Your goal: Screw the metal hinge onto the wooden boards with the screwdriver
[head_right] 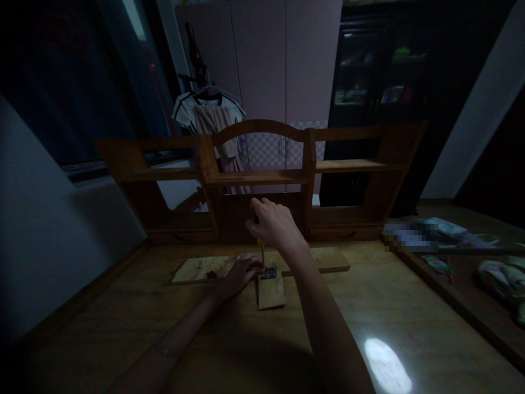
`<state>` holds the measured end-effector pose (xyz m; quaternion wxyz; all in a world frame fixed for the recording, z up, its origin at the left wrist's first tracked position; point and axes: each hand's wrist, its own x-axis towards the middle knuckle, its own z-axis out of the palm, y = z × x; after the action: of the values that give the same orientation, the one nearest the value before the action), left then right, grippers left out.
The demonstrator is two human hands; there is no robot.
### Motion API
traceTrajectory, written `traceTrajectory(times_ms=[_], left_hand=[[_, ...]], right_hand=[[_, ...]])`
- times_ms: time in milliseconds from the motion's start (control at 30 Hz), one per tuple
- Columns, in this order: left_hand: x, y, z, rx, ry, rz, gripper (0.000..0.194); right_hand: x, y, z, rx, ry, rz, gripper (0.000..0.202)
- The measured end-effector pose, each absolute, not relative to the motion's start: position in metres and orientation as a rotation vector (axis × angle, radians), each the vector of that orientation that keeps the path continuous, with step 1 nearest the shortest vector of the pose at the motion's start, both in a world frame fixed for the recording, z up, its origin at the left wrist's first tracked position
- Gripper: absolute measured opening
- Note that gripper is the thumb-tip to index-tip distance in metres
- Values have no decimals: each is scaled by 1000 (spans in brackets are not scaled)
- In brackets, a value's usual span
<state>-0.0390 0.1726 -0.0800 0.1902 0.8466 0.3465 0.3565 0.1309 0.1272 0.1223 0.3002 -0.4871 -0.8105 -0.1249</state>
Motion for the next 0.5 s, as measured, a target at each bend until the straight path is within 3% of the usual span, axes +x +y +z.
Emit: traceTrajectory(times_ms=[500], left_hand=[[-35, 167, -74, 2565, 1026, 945, 4]], right_hand=[[131, 126, 123, -1273, -2177, -309, 20]])
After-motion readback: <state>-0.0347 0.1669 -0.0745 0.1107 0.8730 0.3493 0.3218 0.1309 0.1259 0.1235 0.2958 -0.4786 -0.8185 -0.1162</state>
